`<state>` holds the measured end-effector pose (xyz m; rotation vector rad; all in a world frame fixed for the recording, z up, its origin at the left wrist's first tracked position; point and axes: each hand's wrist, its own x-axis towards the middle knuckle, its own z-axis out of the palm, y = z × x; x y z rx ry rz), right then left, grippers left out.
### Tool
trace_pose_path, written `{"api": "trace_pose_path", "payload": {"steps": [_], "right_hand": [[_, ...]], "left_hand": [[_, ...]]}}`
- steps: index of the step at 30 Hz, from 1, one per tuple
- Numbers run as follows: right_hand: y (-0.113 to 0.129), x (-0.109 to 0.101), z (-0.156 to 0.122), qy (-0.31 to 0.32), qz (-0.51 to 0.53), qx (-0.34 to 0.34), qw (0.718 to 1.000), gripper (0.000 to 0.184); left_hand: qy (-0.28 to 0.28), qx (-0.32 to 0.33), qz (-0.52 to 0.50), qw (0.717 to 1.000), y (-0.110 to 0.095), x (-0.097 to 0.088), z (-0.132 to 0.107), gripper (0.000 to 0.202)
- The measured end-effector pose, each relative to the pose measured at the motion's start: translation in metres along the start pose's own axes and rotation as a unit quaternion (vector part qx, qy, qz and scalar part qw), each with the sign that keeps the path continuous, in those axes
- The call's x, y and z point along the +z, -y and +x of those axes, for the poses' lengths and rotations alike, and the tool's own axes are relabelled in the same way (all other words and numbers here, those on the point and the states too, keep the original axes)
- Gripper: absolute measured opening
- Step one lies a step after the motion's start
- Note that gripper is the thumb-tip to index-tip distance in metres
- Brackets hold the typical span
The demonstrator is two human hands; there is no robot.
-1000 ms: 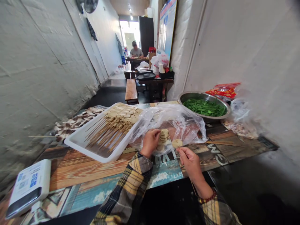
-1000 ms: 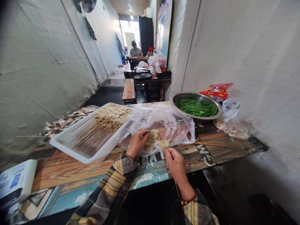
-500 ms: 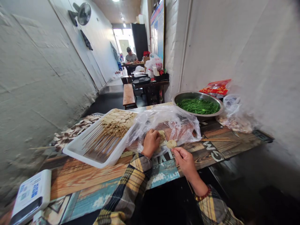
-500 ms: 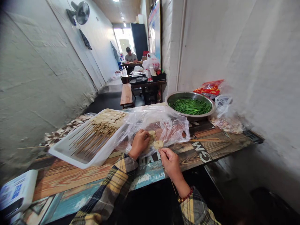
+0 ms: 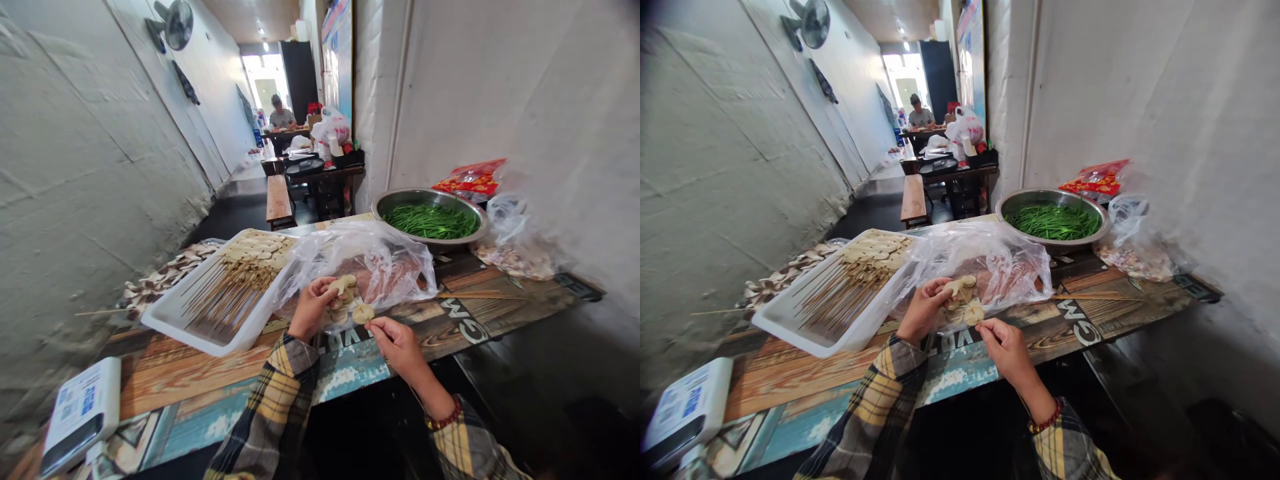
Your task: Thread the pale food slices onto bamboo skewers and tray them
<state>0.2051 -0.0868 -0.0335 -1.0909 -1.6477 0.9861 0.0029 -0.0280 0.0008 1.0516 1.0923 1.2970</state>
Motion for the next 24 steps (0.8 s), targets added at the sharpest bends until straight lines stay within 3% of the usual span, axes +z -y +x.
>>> {"api": "trace_pose_path", "payload": {"steps": [12,24], "right_hand": [[0.0004,0.0015,-0.0051,0.035,-0.093,-0.024,0.995,0.030],[-0.0033,0.0057,-0.0017,0.008,-0.116,-0.023,0.993,0.029]], "left_hand": [[-0.061,0.035,0.012,0.997,-0.0063,-0.0014,-0.0059,0.017],[-0.042,0.059,0.036,0.997,-0.0075,0.0019,-0.0067,0.022]]}}
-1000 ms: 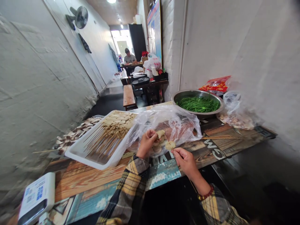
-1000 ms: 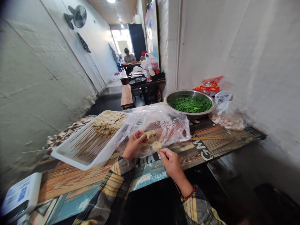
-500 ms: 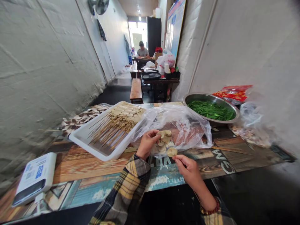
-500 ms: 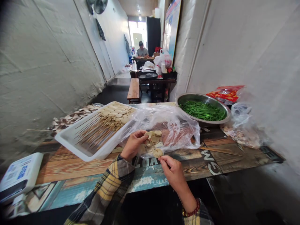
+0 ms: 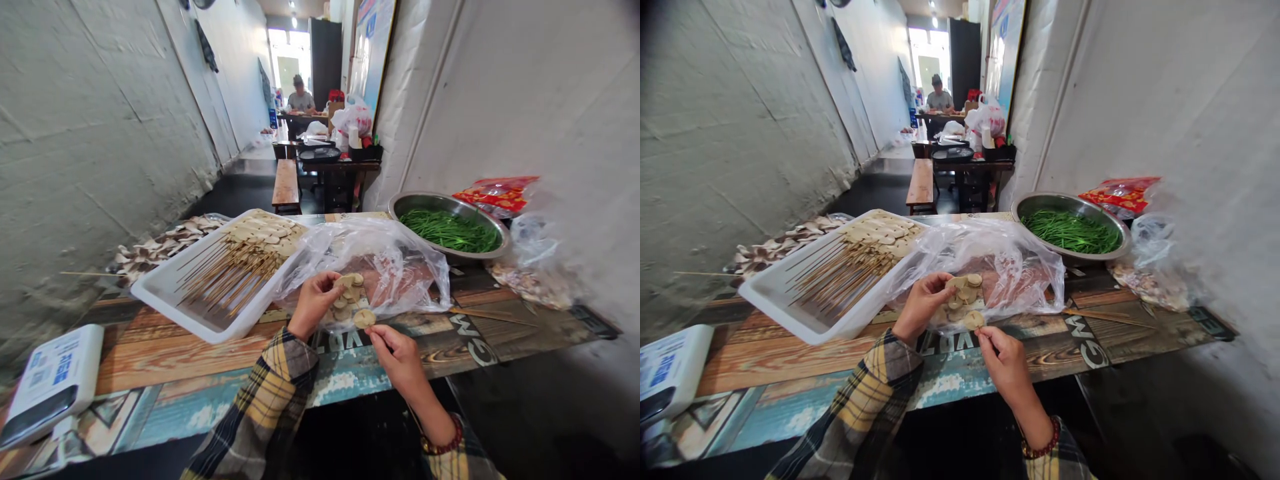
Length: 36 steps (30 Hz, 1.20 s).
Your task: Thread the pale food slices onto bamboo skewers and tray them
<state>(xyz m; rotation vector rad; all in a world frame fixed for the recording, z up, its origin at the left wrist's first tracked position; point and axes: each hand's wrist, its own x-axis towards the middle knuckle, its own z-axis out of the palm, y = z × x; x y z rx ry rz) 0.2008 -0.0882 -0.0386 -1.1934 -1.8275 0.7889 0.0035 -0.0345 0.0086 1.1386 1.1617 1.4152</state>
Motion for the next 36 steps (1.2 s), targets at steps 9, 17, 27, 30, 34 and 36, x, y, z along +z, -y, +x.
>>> {"api": "trace_pose_path", "payload": {"steps": [9,17,27,30,34,36], "right_hand": [[-0.0007,0.0015,-0.0004,0.004,-0.012,0.005,1.000,0.029],[-0.0006,0.0021,0.0008,0.002,-0.024,0.000,1.000,0.030],[-0.0021,0.0015,-0.0014,-0.020,0.003,0.003,1.000,0.028],[-0.0020,0.0015,-0.0015,-0.020,0.008,-0.003,1.000,0.028],[-0.0045,0.0039,-0.0016,-0.022,0.007,0.001,1.000,0.029],[-0.0061,0.0046,-0.0020,-0.021,0.005,0.002,1.000,0.030]], "left_hand": [[-0.020,0.041,0.062,0.997,0.0062,-0.0002,0.0014,0.016],[0.001,0.031,0.081,0.996,0.0048,0.0006,0.0003,0.014],[0.034,-0.028,-0.075,0.996,0.0056,0.0010,-0.0016,0.030],[0.038,-0.046,-0.123,0.991,0.0058,0.0017,-0.0030,0.034],[0.038,-0.059,-0.124,0.990,0.0063,0.0043,-0.0043,0.035],[0.022,-0.058,-0.119,0.991,0.0076,0.0054,-0.0043,0.034]]}}
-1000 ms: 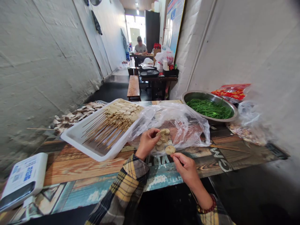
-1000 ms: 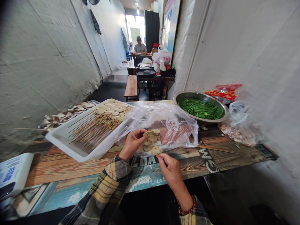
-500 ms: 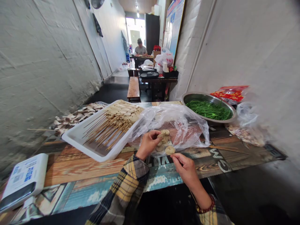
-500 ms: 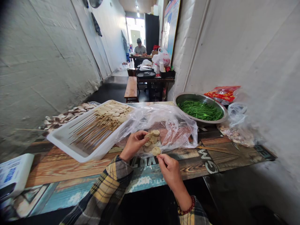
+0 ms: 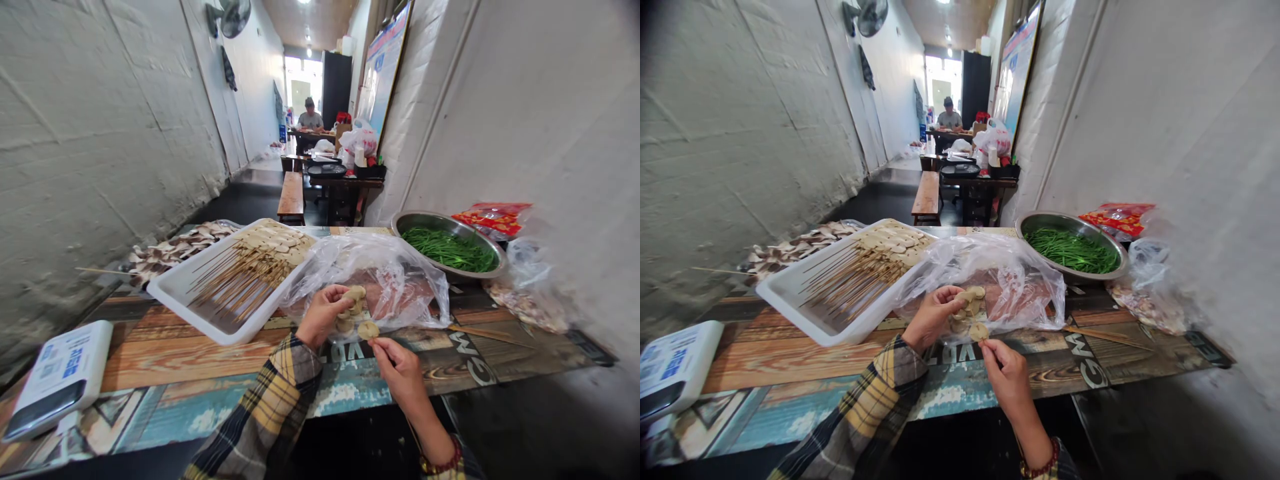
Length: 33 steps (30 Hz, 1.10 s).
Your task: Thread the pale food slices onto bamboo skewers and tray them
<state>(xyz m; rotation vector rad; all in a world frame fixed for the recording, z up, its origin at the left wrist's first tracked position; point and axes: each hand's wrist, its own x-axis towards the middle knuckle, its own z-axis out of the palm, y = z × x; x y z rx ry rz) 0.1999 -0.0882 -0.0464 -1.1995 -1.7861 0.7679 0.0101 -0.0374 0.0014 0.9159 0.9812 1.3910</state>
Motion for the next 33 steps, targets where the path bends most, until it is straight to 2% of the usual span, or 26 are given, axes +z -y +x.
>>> {"api": "trace_pose_path", "payload": {"steps": [3,10,19,28,33], "right_hand": [[-0.0010,-0.0002,-0.0006,-0.004,-0.001,-0.002,1.000,0.031],[0.0021,-0.0026,-0.0015,-0.014,0.000,-0.012,1.000,0.031],[-0.0063,-0.0032,-0.0039,-0.012,-0.006,-0.026,1.000,0.027],[-0.0006,-0.0030,-0.0029,-0.006,-0.025,-0.014,1.000,0.031],[-0.0028,-0.0027,-0.0035,0.004,-0.024,-0.017,1.000,0.031]], "left_hand": [[-0.020,0.007,0.008,1.000,0.0015,-0.0002,0.0007,0.031],[-0.029,0.018,0.028,0.999,-0.0017,-0.0014,0.0002,0.022],[-0.008,-0.016,-0.006,1.000,0.0027,-0.0033,-0.0004,0.023],[-0.033,0.015,0.008,0.999,-0.0018,0.0002,-0.0036,0.020],[-0.012,0.003,-0.008,1.000,-0.0029,0.0013,-0.0043,0.026]]}}
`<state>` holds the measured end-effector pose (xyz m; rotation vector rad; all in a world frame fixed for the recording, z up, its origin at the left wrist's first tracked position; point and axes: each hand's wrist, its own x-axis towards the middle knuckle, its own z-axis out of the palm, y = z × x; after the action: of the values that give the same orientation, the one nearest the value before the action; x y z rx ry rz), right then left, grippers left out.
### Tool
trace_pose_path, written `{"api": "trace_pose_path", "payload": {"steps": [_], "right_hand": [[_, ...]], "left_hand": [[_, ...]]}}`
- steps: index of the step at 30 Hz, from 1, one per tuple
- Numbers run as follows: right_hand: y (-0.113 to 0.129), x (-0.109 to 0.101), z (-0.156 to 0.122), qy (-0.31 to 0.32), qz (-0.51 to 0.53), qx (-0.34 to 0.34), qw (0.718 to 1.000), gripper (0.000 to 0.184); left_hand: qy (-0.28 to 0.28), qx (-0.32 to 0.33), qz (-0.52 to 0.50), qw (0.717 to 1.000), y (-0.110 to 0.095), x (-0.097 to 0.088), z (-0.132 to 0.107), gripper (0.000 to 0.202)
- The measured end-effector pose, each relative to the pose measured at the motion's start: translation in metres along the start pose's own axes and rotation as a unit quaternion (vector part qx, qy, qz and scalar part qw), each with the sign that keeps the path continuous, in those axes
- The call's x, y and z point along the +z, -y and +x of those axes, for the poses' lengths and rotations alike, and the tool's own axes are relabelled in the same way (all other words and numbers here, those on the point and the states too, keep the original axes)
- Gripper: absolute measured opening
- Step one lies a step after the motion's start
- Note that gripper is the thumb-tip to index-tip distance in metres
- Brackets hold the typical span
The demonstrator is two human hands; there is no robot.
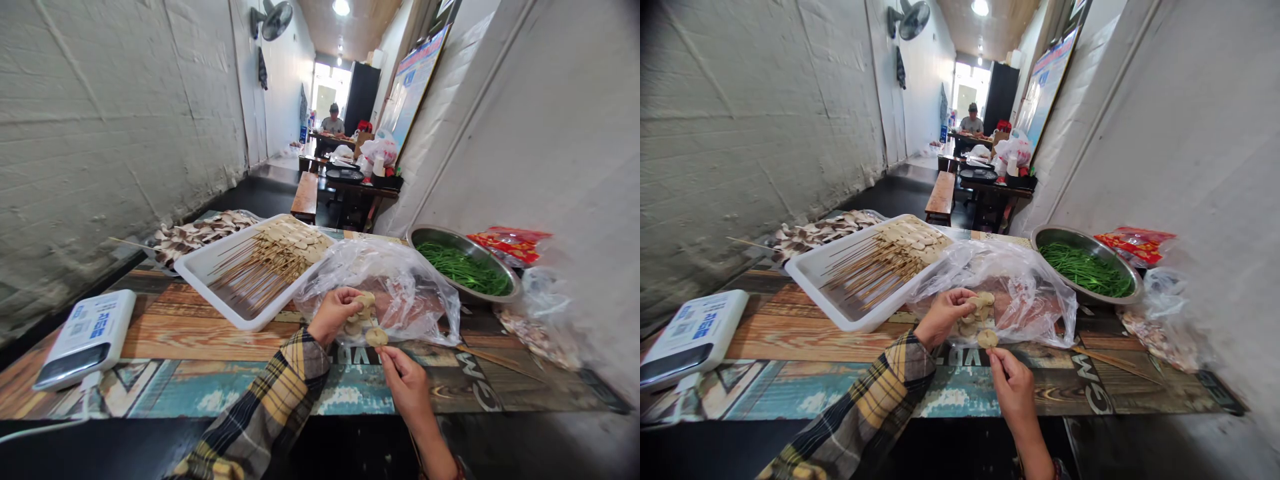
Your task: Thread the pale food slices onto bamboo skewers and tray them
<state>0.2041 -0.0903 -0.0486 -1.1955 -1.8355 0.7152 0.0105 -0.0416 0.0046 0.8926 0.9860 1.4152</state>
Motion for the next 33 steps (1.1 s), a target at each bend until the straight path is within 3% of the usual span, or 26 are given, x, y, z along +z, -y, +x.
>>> {"api": "trace_pose_path", "payload": {"steps": [12,21,33], "right_hand": [[-0.001,-0.001,0.002,0.009,-0.004,-0.006,1.000,0.032],[-0.010,-0.019,0.009,0.031,-0.036,-0.032,0.998,0.032],[-0.004,-0.018,0.017,0.030,-0.044,-0.048,0.997,0.032]], "left_hand": [[-0.008,0.001,0.027,1.000,0.002,-0.002,0.001,0.025],[0.019,-0.025,0.016,0.999,0.003,-0.003,0.002,0.024],[0.011,-0.027,0.024,0.999,0.003,0.000,0.000,0.022]]}}
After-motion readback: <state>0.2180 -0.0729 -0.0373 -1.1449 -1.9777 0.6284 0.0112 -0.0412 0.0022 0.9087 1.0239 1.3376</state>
